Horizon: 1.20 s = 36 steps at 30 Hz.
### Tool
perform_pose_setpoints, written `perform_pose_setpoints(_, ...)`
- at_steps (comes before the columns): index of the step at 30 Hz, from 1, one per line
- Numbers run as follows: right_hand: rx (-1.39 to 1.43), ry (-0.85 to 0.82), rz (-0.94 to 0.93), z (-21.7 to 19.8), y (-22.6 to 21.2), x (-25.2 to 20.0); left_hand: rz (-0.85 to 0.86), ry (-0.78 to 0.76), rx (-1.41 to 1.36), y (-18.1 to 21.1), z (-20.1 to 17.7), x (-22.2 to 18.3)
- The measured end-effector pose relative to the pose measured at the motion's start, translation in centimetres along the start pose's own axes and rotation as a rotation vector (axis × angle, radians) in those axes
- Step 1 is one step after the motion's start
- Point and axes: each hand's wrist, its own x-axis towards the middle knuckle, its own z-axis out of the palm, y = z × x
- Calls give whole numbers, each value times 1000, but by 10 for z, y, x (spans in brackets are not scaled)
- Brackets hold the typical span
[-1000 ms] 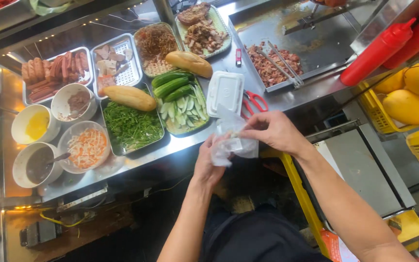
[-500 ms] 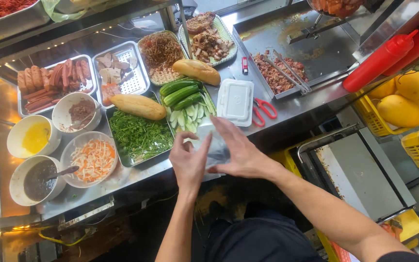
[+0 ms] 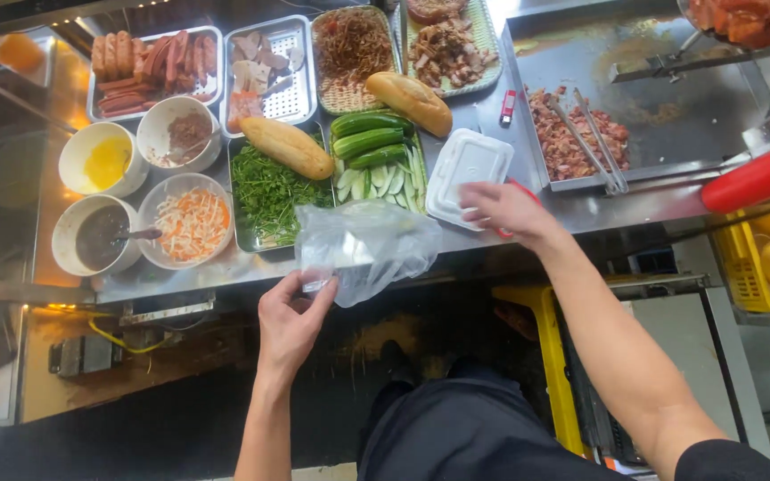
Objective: Prepare and package food orders including bread, meat, and vegetables into containers and bags.
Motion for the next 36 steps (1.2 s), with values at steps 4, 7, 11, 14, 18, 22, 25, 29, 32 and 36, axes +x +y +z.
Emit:
perform_pose_setpoints(4, -85, 410, 307, -42, 53, 28, -349, -84, -439, -23, 20, 1)
perform_pose_setpoints(7, -338, 424, 394, -42, 54, 40, -463, -114, -402, -8, 26, 6)
perform_pose_setpoints(11, -159, 487, 286, -29, 42, 44, -290, 1, -220, 18, 23, 12)
perform_pose_setpoints(14, -321, 590, 204, -31, 68, 60, -231, 40, -238, 20, 24, 13)
perform_pose_setpoints(18, -391, 599, 202, -28, 44, 50, -288, 5, -395, 12, 35, 16)
perform_pose_setpoints(22, 144, 446, 253, -35, 60, 46, -374, -2, -461, 14, 42, 24)
perform_pose_setpoints(25, 536, 366, 140, -43, 67, 26, -392, 8, -563, 10, 48, 27)
perform_pose_setpoints(29, 666, 211, 89, -46, 32, -19, -345, 82, -404, 42, 62, 31)
perform_pose_setpoints(32, 746, 40, -60, -33, -1, -40, -447, -6, -355, 60, 94, 43)
perform_pose_setpoints(36, 693, -68, -53, -17, -9, -41, -574, -197, -584, 18, 149, 56)
